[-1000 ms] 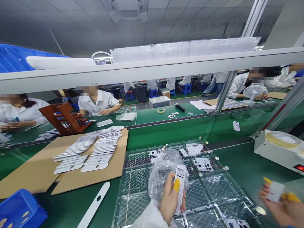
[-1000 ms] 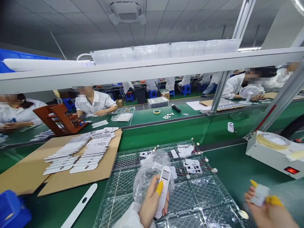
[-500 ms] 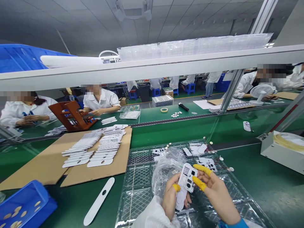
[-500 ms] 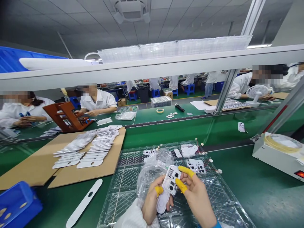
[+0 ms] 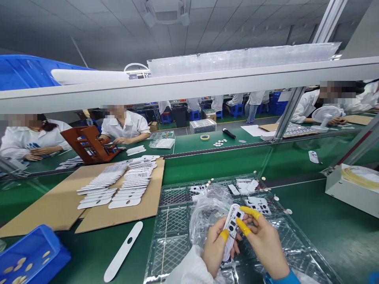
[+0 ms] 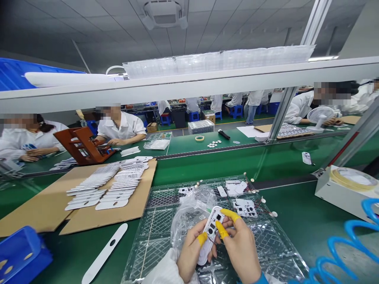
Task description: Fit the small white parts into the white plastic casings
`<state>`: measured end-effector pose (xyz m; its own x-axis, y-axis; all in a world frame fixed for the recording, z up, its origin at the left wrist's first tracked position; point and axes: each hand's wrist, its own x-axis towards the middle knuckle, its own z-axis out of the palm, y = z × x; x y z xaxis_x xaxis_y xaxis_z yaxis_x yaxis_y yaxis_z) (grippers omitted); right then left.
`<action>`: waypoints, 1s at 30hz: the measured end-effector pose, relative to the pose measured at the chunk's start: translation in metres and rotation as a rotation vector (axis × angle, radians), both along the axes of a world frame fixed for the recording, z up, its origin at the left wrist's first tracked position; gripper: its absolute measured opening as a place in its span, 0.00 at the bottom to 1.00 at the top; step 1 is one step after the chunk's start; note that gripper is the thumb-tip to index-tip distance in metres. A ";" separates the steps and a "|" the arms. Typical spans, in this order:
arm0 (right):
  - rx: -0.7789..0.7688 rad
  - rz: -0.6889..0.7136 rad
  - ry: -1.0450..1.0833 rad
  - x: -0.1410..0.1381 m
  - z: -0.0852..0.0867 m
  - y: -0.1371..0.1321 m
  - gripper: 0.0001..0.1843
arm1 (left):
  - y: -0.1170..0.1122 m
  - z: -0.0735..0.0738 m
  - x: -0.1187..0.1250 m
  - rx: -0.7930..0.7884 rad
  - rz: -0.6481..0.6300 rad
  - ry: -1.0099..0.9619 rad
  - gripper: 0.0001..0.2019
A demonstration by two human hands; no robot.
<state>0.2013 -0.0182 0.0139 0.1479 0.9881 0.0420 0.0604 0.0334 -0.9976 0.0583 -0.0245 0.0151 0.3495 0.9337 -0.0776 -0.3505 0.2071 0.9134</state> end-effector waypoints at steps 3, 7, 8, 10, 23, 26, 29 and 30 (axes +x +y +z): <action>0.030 -0.086 0.044 -0.002 0.004 0.000 0.28 | 0.000 0.002 0.000 0.025 -0.007 0.018 0.17; -0.037 0.034 0.175 -0.002 0.002 0.005 0.26 | -0.002 0.003 0.000 0.048 -0.011 0.031 0.17; -0.064 0.082 0.204 -0.002 0.001 0.006 0.24 | -0.002 0.003 0.000 0.049 -0.012 0.037 0.17; -0.101 0.131 0.247 -0.002 0.003 0.006 0.21 | -0.004 0.004 0.000 0.051 -0.024 0.053 0.17; -0.106 0.116 0.298 0.002 0.010 0.000 0.10 | -0.003 -0.002 0.002 0.028 -0.051 0.041 0.18; -0.109 0.121 0.299 0.002 0.010 0.000 0.12 | -0.003 -0.002 0.002 0.007 -0.052 0.045 0.18; -0.127 0.109 0.310 0.001 0.010 -0.001 0.12 | -0.004 -0.001 0.003 -0.002 -0.052 0.053 0.18; -0.132 0.109 0.315 0.001 0.010 -0.001 0.12 | -0.004 0.000 0.003 -0.003 -0.054 0.055 0.18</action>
<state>0.2026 -0.0193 0.0243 0.0266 0.9927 -0.1177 -0.2472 -0.1076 -0.9630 0.0612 -0.0289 0.0148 0.3944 0.9134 -0.1004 -0.2885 0.2268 0.9302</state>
